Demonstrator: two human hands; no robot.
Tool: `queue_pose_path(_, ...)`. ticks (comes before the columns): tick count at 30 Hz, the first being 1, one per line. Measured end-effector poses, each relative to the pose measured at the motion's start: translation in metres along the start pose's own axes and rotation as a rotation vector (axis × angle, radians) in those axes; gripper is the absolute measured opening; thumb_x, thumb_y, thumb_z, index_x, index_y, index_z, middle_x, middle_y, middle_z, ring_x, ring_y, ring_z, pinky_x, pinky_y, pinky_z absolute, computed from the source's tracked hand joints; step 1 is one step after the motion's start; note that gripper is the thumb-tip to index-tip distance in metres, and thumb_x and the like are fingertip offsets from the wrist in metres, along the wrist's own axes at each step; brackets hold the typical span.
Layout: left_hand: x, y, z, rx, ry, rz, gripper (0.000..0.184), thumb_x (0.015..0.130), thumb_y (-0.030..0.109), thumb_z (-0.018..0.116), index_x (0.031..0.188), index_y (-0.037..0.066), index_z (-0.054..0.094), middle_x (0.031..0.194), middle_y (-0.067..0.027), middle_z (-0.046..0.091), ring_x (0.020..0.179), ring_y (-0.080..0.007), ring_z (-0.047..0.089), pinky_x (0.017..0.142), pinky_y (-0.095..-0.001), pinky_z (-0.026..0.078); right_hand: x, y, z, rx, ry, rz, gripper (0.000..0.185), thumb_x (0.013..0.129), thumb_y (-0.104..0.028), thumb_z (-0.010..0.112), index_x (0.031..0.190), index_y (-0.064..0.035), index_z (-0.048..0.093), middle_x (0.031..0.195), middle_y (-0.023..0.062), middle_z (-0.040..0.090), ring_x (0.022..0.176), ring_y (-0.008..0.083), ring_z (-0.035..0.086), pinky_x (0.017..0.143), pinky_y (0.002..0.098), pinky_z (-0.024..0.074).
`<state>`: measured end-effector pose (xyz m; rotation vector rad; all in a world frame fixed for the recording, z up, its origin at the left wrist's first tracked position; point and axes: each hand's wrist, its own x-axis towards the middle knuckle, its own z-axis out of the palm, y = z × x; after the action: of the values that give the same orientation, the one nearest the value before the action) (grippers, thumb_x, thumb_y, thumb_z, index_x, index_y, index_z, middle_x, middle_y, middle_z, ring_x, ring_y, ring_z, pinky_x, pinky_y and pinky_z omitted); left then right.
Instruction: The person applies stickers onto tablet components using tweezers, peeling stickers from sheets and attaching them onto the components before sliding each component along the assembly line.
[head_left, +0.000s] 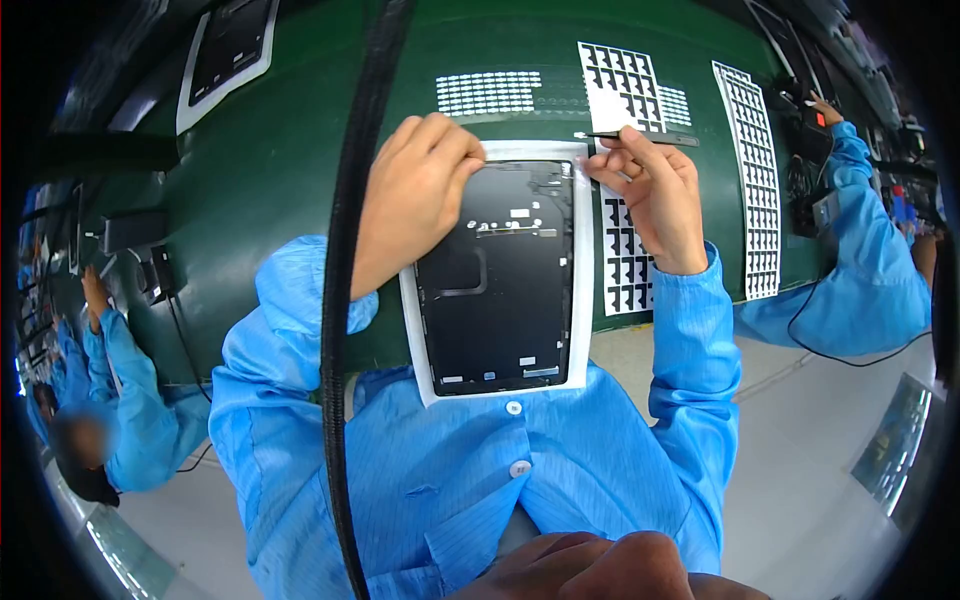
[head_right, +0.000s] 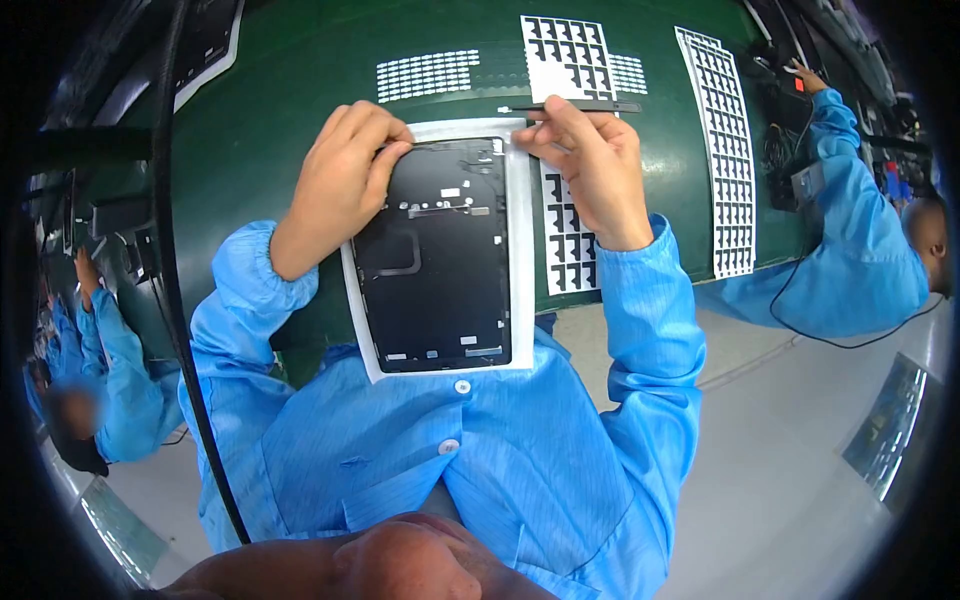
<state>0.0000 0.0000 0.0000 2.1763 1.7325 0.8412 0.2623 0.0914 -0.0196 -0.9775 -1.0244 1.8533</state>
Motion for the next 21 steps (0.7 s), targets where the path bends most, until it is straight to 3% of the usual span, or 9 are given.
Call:
queue_pose_path(2,0.002,0.008,0.001,0.018,0.046,0.053,0.005,0.090,0.007,0.063,0.093,0.005,0.065,0.096,-0.0068,0.059,0.093,-0.0277,0.055,0.083,-0.0370,0.046,0.001,0.003,-0.001,0.065,-0.019,0.006,0.025,0.096,-0.016,0.064,0.092,0.0084,0.068,0.086,0.0154,0.070,0.090,0.0283,0.072,0.093,0.0407,0.0570)
queue_pose_path(8,-0.005,-0.008,0.027,0.007,0.099,0.041,0.005,0.089,0.006,0.064,0.092,0.002,0.063,0.096,-0.0073,0.059,0.091,-0.0274,0.056,0.082,-0.0395,0.047,-0.028,0.000,0.016,-0.136,0.161,-0.213,0.024,0.097,-0.017,0.065,0.093,0.0069,0.068,0.079,0.0121,0.069,0.070,0.0203,0.069,0.067,0.0293,0.0571)
queue_pose_path(11,-0.007,-0.012,0.030,-0.001,0.104,0.034,0.006,0.088,0.005,0.064,0.093,0.002,0.063,0.097,-0.0076,0.059,0.092,-0.0279,0.056,0.083,-0.0395,0.047,-0.053,-0.001,0.022,-0.418,0.203,-0.174,0.022,0.096,-0.017,0.067,0.095,0.0052,0.069,0.074,0.0102,0.068,0.061,0.0157,0.065,0.054,0.0252,0.0507)
queue_pose_path(13,-0.010,-0.012,0.031,0.064,0.110,0.055,0.009,0.087,0.005,0.066,0.095,0.002,0.063,0.100,-0.0083,0.060,0.094,-0.0287,0.057,0.084,-0.0392,0.048,-0.062,0.001,0.032,-0.408,0.202,-0.087,0.024,0.096,-0.019,0.068,0.098,0.0050,0.068,0.072,0.0101,0.067,0.055,0.0131,0.063,0.042,0.0225,0.0434)
queue_pose_path(18,-0.018,0.016,0.026,0.223,0.152,0.228,0.024,0.082,0.015,0.073,0.101,0.003,0.065,0.116,-0.0119,0.061,0.105,-0.0308,0.058,0.089,-0.0394,0.049,-0.057,0.019,0.034,-0.377,0.182,-0.104,0.022,0.096,-0.015,0.068,0.096,0.0075,0.067,0.074,0.0117,0.068,0.056,0.0150,0.066,0.048,0.0257,0.0544)
queue_pose_path(21,-0.030,0.035,0.029,0.053,-0.024,0.211,0.036,0.078,0.025,0.077,0.105,0.004,0.066,0.123,-0.0137,0.060,0.110,-0.0314,0.058,0.092,-0.0401,0.049,-0.052,0.022,0.036,-0.383,0.187,-0.100,0.022,0.096,-0.014,0.067,0.095,0.0084,0.067,0.074,0.0121,0.068,0.059,0.0160,0.067,0.052,0.0276,0.0582)
